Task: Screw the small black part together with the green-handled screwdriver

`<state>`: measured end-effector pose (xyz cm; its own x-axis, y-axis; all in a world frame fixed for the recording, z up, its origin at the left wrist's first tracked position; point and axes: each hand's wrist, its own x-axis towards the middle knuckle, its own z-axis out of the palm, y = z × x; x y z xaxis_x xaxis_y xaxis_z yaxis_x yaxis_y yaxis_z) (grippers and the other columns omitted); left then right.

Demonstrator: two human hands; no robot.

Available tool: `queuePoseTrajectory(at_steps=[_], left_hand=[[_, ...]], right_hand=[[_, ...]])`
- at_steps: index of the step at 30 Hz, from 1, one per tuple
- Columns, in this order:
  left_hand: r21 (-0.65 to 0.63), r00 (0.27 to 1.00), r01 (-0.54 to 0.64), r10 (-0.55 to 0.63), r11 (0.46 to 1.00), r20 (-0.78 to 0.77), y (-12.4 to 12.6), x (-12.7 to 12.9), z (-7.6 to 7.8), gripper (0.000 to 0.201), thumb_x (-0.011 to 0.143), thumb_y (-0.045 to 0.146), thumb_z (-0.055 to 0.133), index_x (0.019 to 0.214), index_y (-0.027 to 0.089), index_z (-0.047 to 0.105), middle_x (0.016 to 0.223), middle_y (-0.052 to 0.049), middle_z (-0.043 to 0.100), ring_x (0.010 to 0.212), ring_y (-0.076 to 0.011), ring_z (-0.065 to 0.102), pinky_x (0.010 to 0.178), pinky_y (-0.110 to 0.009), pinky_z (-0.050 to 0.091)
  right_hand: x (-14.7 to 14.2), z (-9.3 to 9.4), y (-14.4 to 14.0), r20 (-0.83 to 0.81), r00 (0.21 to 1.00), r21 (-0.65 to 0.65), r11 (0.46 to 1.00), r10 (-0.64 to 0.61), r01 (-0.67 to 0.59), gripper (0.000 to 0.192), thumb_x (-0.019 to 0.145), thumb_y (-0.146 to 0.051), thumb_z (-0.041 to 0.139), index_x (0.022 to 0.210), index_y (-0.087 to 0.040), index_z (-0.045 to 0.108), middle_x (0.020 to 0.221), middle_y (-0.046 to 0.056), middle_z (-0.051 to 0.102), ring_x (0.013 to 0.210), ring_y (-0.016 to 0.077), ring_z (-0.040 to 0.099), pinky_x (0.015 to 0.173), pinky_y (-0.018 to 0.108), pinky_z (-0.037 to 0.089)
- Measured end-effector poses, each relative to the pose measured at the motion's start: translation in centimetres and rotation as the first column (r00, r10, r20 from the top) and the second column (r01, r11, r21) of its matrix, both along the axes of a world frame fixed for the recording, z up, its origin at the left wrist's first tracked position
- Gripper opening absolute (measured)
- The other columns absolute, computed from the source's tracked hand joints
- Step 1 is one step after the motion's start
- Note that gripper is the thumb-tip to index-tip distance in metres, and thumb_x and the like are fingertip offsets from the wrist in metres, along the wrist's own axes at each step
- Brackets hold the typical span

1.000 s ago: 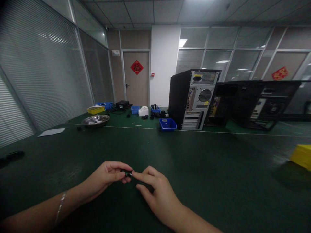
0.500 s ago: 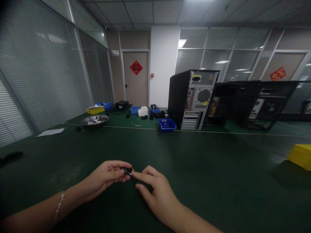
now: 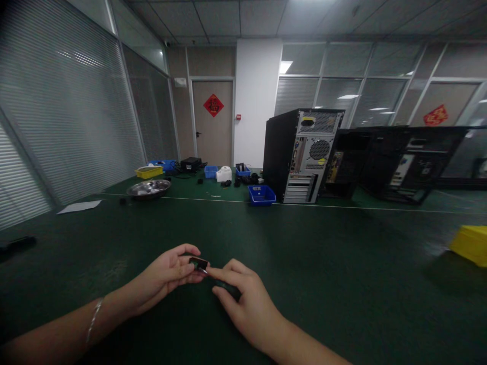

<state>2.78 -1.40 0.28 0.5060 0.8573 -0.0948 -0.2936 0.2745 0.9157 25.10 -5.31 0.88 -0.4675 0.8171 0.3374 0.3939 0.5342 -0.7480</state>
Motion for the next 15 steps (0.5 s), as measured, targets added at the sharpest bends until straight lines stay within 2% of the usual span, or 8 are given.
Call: queuePoseTrajectory(at_steps=[3, 7, 15], left_hand=[[0.013, 0.999, -0.045, 0.044, 0.999, 0.028, 0.31, -0.22, -0.25, 0.026, 0.08, 0.013, 0.073, 0.097, 0.015, 0.054, 0.105, -0.011, 0.071, 0.101, -0.0227, 0.068, 0.099, -0.039, 0.046], [0.01, 0.996, -0.085, 0.085, 0.996, 0.027, 0.56, -0.47, -0.3, 0.026, 0.077, 0.011, 0.074, 0.094, 0.016, 0.056, 0.103, -0.008, 0.069, 0.11, -0.0265, 0.064, 0.105, -0.043, 0.043], [0.141, 0.979, -0.128, 0.147, 0.982, -0.138, 0.53, -0.36, -0.15, 0.024, 0.08, 0.019, 0.07, 0.104, 0.018, 0.066, 0.106, -0.006, 0.068, 0.102, -0.0214, 0.062, 0.092, -0.035, 0.045]], right_hand=[[0.08, 0.04, -0.01, -0.018, 0.999, -0.009, 0.999, -0.035, 0.035, 0.038, 0.092, -0.016, 0.056, 0.128, -0.026, 0.061, 0.091, 0.004, 0.062, 0.084, 0.0187, 0.06, 0.076, 0.031, 0.048], [0.16, 0.04, -0.01, -0.028, 0.999, -0.026, 0.999, -0.03, 0.03, 0.037, 0.092, -0.017, 0.056, 0.128, -0.026, 0.062, 0.092, 0.004, 0.062, 0.085, 0.019, 0.061, 0.076, 0.031, 0.048], [0.16, -0.31, 0.16, -0.037, 0.999, -0.006, 0.999, -0.032, 0.032, 0.036, 0.092, -0.016, 0.056, 0.126, -0.024, 0.063, 0.091, 0.005, 0.062, 0.084, 0.0194, 0.061, 0.075, 0.031, 0.048]])
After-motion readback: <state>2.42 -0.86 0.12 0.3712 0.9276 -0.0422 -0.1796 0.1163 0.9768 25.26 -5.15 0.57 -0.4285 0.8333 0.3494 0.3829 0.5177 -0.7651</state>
